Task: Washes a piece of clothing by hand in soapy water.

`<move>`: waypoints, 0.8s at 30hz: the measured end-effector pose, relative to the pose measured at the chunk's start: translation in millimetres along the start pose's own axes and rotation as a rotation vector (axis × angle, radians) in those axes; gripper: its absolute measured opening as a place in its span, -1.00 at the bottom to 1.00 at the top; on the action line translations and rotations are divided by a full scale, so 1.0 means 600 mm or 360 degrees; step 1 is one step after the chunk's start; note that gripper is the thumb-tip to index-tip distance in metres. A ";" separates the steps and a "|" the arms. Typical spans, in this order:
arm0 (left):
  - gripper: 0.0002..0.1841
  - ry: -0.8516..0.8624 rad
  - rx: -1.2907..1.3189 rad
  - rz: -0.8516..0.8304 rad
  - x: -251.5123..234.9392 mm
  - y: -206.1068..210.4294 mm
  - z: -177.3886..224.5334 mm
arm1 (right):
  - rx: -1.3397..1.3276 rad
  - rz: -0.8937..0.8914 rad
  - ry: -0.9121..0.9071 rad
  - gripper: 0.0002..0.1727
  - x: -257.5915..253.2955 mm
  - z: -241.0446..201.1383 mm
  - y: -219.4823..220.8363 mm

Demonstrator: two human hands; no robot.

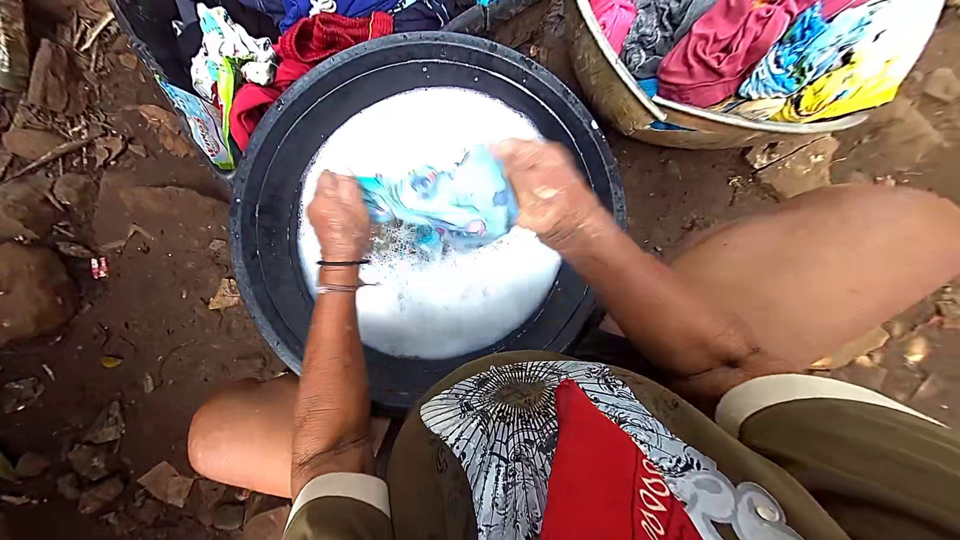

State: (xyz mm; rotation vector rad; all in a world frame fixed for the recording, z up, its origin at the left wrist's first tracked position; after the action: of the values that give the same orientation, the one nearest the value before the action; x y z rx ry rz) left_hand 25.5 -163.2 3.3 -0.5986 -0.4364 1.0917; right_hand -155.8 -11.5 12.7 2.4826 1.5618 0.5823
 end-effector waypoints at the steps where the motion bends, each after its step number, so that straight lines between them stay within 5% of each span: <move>1: -0.50 -0.0037 0.0077 0.0187 -0.019 -0.033 -0.014 | -0.0174 0.0002 -0.0183 -0.50 -0.010 -0.027 -0.025; 4: -0.59 -0.0162 0.0309 0.0292 -0.064 -0.056 -0.070 | -0.0135 0.0507 -0.0233 -0.25 -0.039 0.014 -0.092; 9: -0.17 -0.0061 0.0056 -0.0581 -0.080 0.097 -0.112 | -0.0375 0.0306 0.0499 -0.28 -0.033 0.219 -0.035; 12: -0.14 0.0130 -0.0423 -0.0852 -0.066 0.162 -0.119 | -0.0605 0.0146 0.0368 -0.35 -0.021 0.164 0.006; 15: -0.52 0.0175 -0.0470 -0.0961 -0.066 0.180 -0.119 | -0.0700 0.0056 -0.0002 -0.15 -0.025 0.046 0.000; 19: -0.60 -0.0055 0.0555 -0.0634 -0.065 0.113 -0.119 | -0.0864 0.0298 -0.0212 -0.06 -0.041 0.016 -0.064; 22: -0.51 -0.0138 0.1491 -0.0289 -0.047 0.073 -0.102 | -0.0814 0.0424 0.0026 -0.07 -0.039 0.086 -0.076; 24: -0.56 0.0030 0.1629 -0.0418 -0.020 0.078 -0.040 | -0.0728 0.0342 0.0291 -0.06 -0.032 0.140 -0.053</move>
State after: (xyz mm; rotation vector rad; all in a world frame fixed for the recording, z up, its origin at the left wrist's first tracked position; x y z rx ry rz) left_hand 3.1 -164.3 -45.7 0.3467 0.0933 0.9063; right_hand -155.9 -8.3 -79.2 2.2983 1.0587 1.0882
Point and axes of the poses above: each hand's wrist, its own x-axis away from the middle knuckle, its own y-axis out of the palm, z = x × y, the point moved 7 cm from there along -x, towards the middle knuckle, and after that the axes turned 9 degrees about x, right-handed, at the moved point
